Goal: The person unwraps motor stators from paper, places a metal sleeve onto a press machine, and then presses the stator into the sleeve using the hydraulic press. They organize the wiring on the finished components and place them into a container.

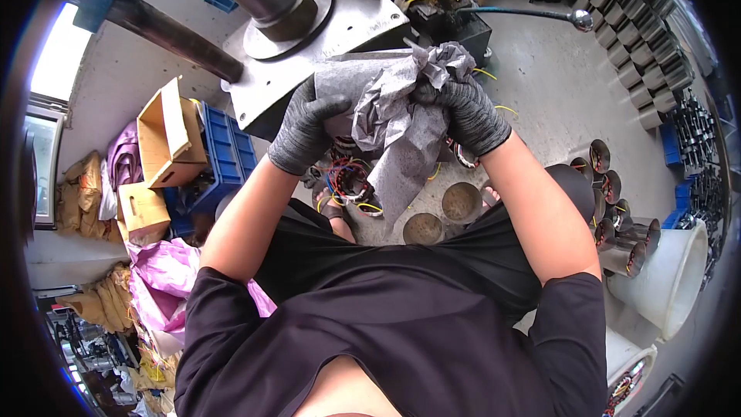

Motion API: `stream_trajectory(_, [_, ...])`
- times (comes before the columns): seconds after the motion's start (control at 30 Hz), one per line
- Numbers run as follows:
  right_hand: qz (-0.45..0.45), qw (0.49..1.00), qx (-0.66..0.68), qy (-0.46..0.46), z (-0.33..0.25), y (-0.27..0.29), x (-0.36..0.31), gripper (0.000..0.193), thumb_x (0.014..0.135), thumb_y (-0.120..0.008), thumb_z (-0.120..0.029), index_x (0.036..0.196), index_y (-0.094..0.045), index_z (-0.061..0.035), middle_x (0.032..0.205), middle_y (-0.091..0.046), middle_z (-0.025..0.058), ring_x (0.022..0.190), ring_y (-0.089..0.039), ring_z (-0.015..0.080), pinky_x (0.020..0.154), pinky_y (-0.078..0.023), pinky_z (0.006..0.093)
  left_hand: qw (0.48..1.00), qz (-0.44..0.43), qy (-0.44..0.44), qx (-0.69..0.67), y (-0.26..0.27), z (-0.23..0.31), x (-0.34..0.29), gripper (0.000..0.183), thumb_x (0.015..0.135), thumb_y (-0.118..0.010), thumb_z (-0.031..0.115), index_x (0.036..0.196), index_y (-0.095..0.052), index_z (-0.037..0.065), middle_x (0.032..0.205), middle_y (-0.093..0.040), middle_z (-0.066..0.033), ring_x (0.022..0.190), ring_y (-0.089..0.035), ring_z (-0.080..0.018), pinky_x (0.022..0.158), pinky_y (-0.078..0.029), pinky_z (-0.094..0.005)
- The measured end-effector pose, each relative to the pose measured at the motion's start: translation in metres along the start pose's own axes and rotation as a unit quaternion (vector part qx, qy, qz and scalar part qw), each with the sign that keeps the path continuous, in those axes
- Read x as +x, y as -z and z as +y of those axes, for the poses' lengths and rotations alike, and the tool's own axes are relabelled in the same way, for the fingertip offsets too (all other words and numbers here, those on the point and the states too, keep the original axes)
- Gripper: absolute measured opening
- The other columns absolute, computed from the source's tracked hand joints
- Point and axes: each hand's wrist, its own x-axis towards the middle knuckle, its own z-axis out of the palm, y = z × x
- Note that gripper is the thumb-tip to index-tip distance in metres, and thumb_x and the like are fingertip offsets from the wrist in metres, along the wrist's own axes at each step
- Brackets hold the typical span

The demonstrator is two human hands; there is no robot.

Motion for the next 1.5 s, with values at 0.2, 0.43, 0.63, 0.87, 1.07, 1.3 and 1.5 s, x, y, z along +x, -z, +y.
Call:
stream_trajectory(0.2, [0.057,0.997,-0.051,-0.004,0.008,-0.012,-0.01,0.059,0.076,-0.082,-0.01,0.132,-0.065,-0.0046,0.122,-0.07,0.0078,0.115,-0.066,0.0255,0.105,-0.051,0.0407,0.91,0.028,0.137,-0.391,0.01,-0.018,0.009,0.053,0.097,-0.062,0.034,0.137,-0.057,-0.001,0.134,-0.066,-0.0199,0.127,-0.062,-0.037,0.114,-0.044,-0.0523])
stream_trajectory(0.43, [0.087,0.991,-0.041,0.094,0.016,-0.007,0.004,0.052,0.082,-0.079,-0.008,0.131,-0.062,-0.0051,0.122,-0.068,0.0089,0.113,-0.066,0.0241,0.102,-0.054,0.0377,0.949,0.062,0.104,-0.292,0.014,-0.022,0.017,0.055,0.097,-0.066,0.035,0.137,-0.056,-0.001,0.129,-0.067,-0.0207,0.116,-0.067,-0.0351,0.105,-0.052,-0.0501])
stream_trajectory(0.63, [0.052,0.995,0.059,0.067,0.002,0.015,0.01,0.04,0.098,-0.064,-0.018,0.136,-0.059,-0.0071,0.126,-0.067,0.0105,0.11,-0.068,0.0252,0.102,-0.054,0.0406,0.997,0.011,0.001,-0.075,0.001,-0.007,0.011,0.045,0.098,-0.073,0.038,0.113,-0.067,-0.004,0.103,-0.072,-0.0109,0.093,-0.071,-0.017,0.085,-0.06,-0.0346])
stream_trajectory(0.87, [0.103,0.994,0.023,0.01,-0.023,0.042,0.012,0.043,0.093,-0.066,-0.022,0.132,-0.059,-0.0041,0.122,-0.068,0.0173,0.105,-0.07,0.0338,0.088,-0.062,0.0494,0.83,-0.098,-0.329,0.44,0.016,-0.014,0.003,0.057,0.068,-0.091,0.034,0.113,-0.07,0.005,0.145,-0.052,-0.0218,0.125,-0.056,-0.0412,0.104,-0.049,-0.0502])
stream_trajectory(1.07, [0.178,0.981,-0.049,0.06,-0.001,0.047,0.009,0.041,0.093,-0.062,-0.013,0.132,-0.058,-0.0031,0.119,-0.067,0.0145,0.106,-0.068,0.0275,0.092,-0.059,0.0404,0.677,-0.189,-0.137,0.698,0.013,-0.018,0.003,0.035,0.069,-0.08,0.017,0.102,-0.071,0.008,0.101,-0.067,-0.015,0.099,-0.067,-0.0352,0.088,-0.056,-0.0441])
stream_trajectory(1.3, [0.116,0.98,-0.081,0.142,-0.013,0.083,0.014,0.041,0.096,-0.055,-0.022,0.133,-0.057,-0.0051,0.129,-0.064,0.0142,0.116,-0.065,0.0308,0.101,-0.055,0.0431,0.809,0.225,-0.233,0.491,0.035,-0.038,0.014,0.022,0.08,-0.079,0.012,0.092,-0.063,0.006,0.089,-0.063,-0.0066,0.08,-0.065,-0.0247,0.077,-0.054,-0.0364])
stream_trajectory(1.5, [0.014,0.999,-0.034,-0.008,-0.008,0.072,0.015,0.039,0.09,-0.068,-0.013,0.128,-0.059,-0.0062,0.124,-0.066,0.0103,0.109,-0.067,0.0252,0.1,-0.055,0.0399,0.882,0.122,-0.126,0.436,0.108,-0.058,0.046,0.039,0.079,-0.086,0.017,0.107,-0.061,0.005,0.09,-0.06,-0.0043,0.083,-0.063,-0.0169,0.067,-0.062,-0.0322])
